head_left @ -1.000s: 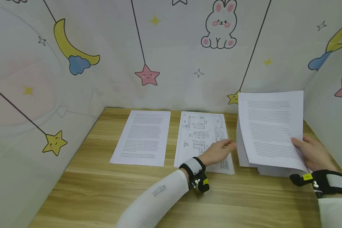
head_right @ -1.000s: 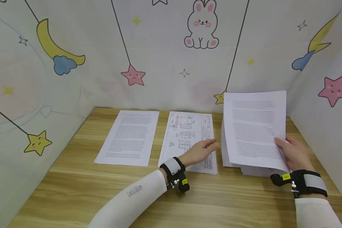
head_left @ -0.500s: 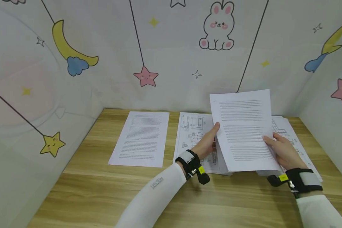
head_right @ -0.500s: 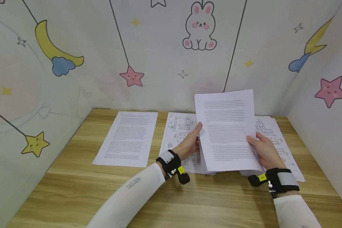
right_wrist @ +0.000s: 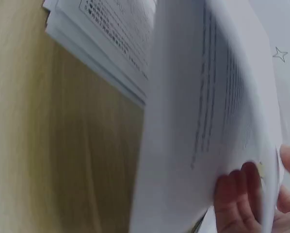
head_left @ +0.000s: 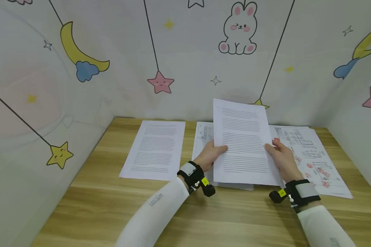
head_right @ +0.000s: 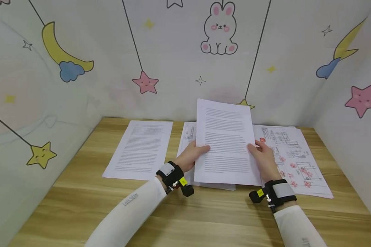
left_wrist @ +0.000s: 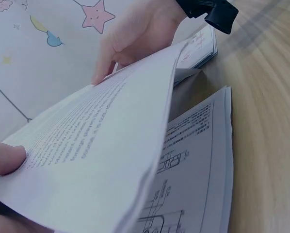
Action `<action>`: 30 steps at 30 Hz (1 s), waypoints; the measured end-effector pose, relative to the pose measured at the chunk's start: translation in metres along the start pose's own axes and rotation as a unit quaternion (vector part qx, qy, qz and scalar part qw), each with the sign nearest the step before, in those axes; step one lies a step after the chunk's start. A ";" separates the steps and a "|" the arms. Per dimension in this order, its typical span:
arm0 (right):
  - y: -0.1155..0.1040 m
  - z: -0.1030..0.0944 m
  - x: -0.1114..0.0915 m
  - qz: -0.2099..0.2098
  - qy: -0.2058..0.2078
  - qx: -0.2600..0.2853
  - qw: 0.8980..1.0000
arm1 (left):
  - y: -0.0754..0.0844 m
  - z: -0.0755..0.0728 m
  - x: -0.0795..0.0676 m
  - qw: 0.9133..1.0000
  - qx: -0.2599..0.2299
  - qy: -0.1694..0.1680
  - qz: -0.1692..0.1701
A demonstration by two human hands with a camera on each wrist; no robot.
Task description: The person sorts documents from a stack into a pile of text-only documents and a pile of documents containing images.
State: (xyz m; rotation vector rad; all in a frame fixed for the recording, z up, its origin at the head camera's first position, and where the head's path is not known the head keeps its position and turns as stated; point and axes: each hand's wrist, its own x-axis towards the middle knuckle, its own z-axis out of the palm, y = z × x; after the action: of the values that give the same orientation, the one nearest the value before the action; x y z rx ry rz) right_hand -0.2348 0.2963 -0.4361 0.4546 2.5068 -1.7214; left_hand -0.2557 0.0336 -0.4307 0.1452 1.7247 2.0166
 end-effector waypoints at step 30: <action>-0.045 0.089 -0.017 -0.023 -0.134 0.147 0.980 | 0.008 -0.094 -0.044 0.997 0.042 0.059 0.004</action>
State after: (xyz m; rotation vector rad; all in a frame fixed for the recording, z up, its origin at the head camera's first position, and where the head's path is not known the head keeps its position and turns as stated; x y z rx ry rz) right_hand -0.2413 0.1957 -0.4252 0.1649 2.1039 -2.0268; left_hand -0.2551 -0.0701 -0.4320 0.0633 1.8856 1.9949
